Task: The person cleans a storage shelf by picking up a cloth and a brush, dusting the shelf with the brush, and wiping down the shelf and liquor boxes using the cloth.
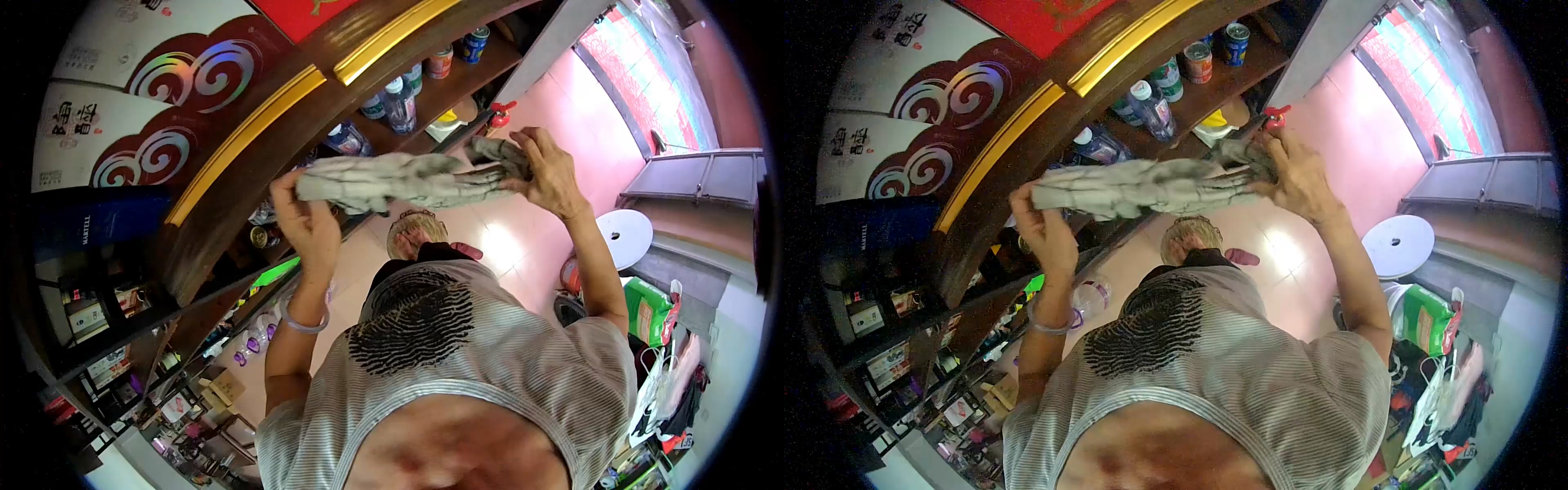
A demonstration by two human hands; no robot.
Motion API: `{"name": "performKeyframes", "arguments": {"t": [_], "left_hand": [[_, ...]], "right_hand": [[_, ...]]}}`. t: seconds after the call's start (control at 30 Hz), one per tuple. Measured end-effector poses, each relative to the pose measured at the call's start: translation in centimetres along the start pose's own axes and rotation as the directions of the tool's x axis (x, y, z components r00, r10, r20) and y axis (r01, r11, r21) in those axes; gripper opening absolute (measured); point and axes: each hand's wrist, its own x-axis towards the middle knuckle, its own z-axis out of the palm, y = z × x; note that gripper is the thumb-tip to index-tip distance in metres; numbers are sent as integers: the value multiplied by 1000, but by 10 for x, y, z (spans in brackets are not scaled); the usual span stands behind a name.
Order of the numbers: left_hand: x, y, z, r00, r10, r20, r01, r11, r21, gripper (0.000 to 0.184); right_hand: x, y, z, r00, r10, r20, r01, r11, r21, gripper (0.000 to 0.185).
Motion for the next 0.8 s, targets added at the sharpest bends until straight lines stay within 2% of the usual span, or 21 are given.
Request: {"name": "performKeyframes", "arguments": {"t": [0.03,0.13,0.17,0.23,0.27,0.3,0.33,0.4,0.47,0.5,0.57,0.6,0.63,0.7,0.77,0.8], "left_hand": [[-1,-15,-10,1000,11,25,-11,1000,3,16],[-10,-32,-22,995,-95,3,95,992,-87,14],[-11,-24,-19,987,-158,9,157,971,-180,13],[-12,-37,-31,967,-256,-1,256,965,-58,13],[-13,-42,-35,953,-302,-11,302,953,2,13],[-14,-38,-31,934,-357,21,356,924,-140,13],[-17,-45,-33,924,-383,27,383,916,-123,15],[-22,-63,-35,899,-436,35,437,895,-90,20],[-23,-72,-31,811,-585,27,585,809,-49,29],[-23,-76,-28,757,-653,21,653,757,-27,33],[-23,-103,-32,581,-800,147,813,580,-55,44],[-21,-110,-30,481,-851,211,875,480,-56,50],[-19,-114,-26,464,-866,188,878,477,31,51],[-5,-91,-7,332,-886,324,930,365,47,54],[10,-79,7,166,-875,455,978,205,38,58],[13,-83,10,141,-868,476,979,192,61,57]], "right_hand": [[-4,6,1,1000,-17,13,17,1000,-8,50],[-24,36,22,919,381,107,-395,895,208,32],[-29,46,27,843,530,89,-517,752,409,31],[-36,63,33,621,770,149,-588,332,738,28],[-38,65,36,569,800,190,-521,172,836,30],[-40,66,37,519,820,239,-430,9,903,32],[-41,68,38,475,829,295,-318,-150,936,34],[-41,70,40,468,819,332,-236,-246,940,37],[-39,74,43,460,799,387,-187,-339,922,37],[-37,74,43,473,769,429,-182,-391,902,36],[-27,77,38,505,704,499,-166,-489,857,36],[-24,82,37,523,688,503,-191,-481,856,35],[-21,88,37,540,672,508,-215,-473,854,35],[-16,105,36,600,613,514,-283,-438,853,29],[-5,111,38,610,655,445,-262,-364,894,25],[2,113,40,616,674,408,-249,-325,912,22]]}}
